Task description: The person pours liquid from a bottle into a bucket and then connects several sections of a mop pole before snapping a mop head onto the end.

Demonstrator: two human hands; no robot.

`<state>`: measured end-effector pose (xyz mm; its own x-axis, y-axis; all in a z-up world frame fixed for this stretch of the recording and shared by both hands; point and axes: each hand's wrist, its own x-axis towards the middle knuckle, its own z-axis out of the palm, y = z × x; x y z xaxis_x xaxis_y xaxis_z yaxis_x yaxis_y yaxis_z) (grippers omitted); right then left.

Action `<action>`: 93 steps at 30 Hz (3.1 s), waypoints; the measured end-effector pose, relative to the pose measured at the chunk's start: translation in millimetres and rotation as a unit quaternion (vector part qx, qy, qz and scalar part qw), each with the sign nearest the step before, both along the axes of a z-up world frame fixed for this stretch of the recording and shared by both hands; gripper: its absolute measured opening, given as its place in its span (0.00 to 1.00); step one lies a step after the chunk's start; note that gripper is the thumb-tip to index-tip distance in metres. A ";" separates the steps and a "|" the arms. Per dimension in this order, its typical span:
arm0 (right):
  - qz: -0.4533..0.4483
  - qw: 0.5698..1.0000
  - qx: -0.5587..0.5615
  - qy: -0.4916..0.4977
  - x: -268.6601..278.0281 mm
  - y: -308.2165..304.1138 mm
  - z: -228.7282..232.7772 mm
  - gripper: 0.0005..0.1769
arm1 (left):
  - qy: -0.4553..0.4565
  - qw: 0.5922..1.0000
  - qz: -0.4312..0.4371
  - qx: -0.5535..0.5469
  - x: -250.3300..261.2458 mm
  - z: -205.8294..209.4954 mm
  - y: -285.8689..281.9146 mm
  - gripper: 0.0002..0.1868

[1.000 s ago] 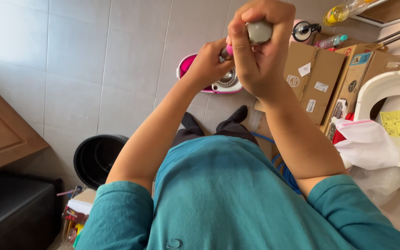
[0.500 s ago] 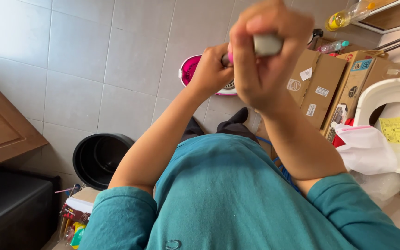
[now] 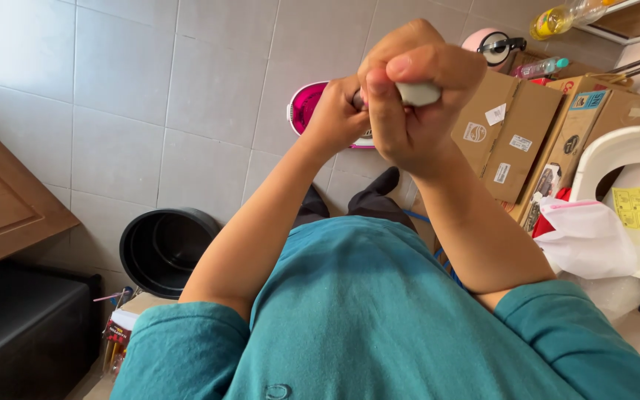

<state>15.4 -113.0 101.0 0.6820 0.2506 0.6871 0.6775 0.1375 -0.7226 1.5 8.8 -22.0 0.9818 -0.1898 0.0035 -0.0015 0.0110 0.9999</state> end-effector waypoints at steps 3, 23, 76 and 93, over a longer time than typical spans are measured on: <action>0.008 1.000 0.005 0.019 2.4 -0.9 -7.2 0.15 | -0.013 1.000 0.002 0.006 6.7 -3.1 2.0 0.12; 0.051 0.998 -0.003 0.044 -2.7 -2.6 -82.8 0.17 | 0.052 0.999 0.004 -0.013 -4.1 -70.7 0.1 0.11; -0.019 0.990 -0.139 0.022 -21.0 -15.2 5.9 0.06 | 0.051 0.993 -0.010 0.107 -6.8 -19.6 0.8 0.13; 0.043 0.984 -0.171 0.033 -20.8 -16.3 -64.8 0.10 | -0.012 0.935 -0.098 0.341 -0.8 -135.1 2.0 0.10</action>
